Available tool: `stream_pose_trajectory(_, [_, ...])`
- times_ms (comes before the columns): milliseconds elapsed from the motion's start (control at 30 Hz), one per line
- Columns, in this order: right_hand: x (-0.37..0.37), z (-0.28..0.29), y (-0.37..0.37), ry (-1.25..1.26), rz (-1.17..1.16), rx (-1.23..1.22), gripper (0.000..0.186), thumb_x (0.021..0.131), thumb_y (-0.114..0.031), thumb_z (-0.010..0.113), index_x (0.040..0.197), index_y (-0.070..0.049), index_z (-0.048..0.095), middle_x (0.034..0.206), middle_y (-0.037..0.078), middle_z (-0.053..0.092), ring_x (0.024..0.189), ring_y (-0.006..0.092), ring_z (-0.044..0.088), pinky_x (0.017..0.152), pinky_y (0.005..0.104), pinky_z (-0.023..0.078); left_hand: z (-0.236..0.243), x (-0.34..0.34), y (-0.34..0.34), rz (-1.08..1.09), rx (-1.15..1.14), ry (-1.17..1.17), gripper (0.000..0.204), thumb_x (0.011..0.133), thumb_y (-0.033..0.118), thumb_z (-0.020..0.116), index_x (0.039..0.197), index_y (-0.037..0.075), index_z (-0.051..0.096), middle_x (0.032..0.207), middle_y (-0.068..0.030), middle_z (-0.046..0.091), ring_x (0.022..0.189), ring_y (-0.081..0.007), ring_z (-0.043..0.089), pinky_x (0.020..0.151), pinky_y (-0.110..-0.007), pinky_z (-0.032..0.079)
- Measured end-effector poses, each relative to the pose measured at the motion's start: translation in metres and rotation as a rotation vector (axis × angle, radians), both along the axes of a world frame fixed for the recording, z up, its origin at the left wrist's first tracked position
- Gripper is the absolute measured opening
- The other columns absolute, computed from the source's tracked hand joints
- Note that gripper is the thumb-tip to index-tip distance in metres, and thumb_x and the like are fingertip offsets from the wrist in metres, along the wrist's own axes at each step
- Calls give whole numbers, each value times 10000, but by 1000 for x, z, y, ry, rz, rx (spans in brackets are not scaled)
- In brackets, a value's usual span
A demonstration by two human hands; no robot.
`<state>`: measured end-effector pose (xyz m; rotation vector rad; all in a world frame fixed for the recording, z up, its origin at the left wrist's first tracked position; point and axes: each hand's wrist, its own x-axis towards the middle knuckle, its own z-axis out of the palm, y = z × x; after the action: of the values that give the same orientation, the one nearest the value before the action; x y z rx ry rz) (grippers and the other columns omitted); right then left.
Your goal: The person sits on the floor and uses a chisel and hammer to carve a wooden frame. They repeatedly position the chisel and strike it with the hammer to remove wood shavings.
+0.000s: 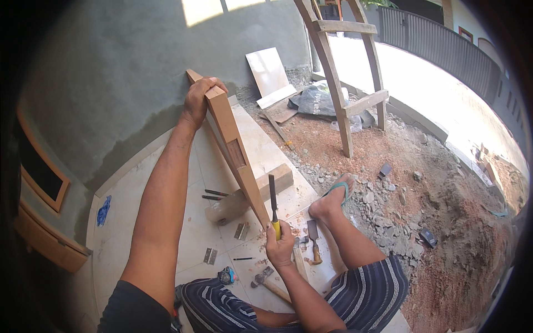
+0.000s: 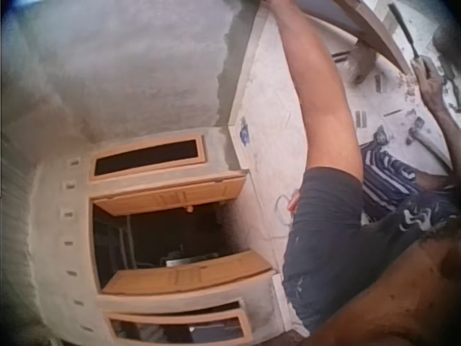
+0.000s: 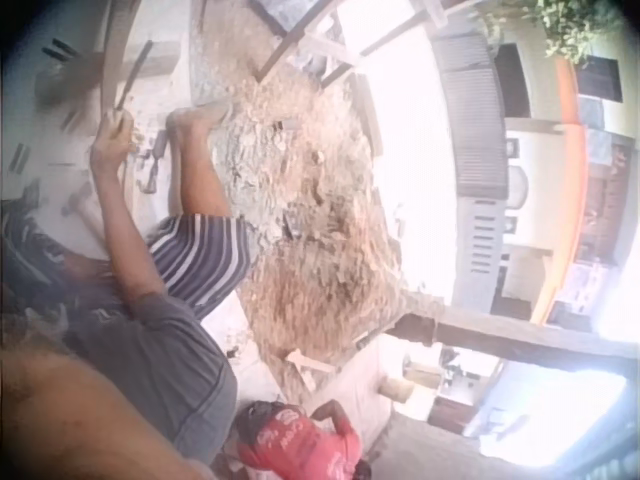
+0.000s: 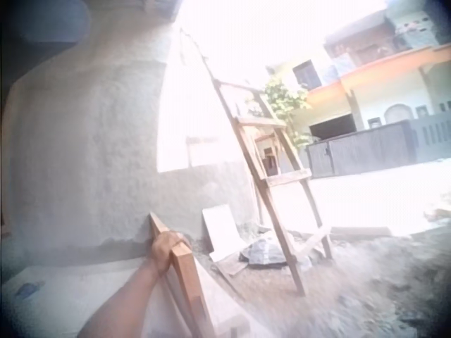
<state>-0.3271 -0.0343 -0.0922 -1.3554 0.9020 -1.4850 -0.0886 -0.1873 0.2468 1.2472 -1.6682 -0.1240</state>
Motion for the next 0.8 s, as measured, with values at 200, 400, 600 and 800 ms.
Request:
stream_pose_trajectory(200, [-27, -9, -19, 182, -164, 235, 390, 985, -284, 697, 762, -14, 524, 651, 92, 541, 624, 177, 495, 605, 394, 420, -13, 8, 14, 404, -316, -168, 641, 1091, 531, 361, 1272, 3, 677, 1330, -177, 602, 1274, -282, 507, 1135, -406, 373])
stream_pose_trajectory(400, [-95, -35, 15, 469, -34, 391, 306, 933, -277, 688, 938, 18, 611, 777, 222, 679, 694, 344, 669, 677, 469, 515, -106, -59, 105, 494, -301, -339, 830, 959, 628, 641, 1524, 57, 432, 1429, -215, 453, 1379, -384, 478, 1147, -501, 410])
stream_pose_trajectory(600, [-113, -69, 73, 1005, 173, 358, 312, 948, -291, 621, 1071, -5, 632, 913, 314, 708, 879, 492, 701, 810, 567, 547, -133, -54, 145, 457, -33, -300, 784, 950, 561, 692, 1500, 46, 475, 1467, -226, 481, 1246, -350, 613, 1013, -471, 536])
stream_pose_trajectory(800, [-89, -97, 85, 1183, 404, 258, 317, 959, -287, 607, 1057, 10, 656, 989, 278, 725, 945, 449, 713, 866, 548, 552, -210, 9, 217, 416, 433, -10, 439, 946, 357, 736, 1220, 16, 715, 1080, -151, 758, 976, -264, 735, 890, -375, 563])
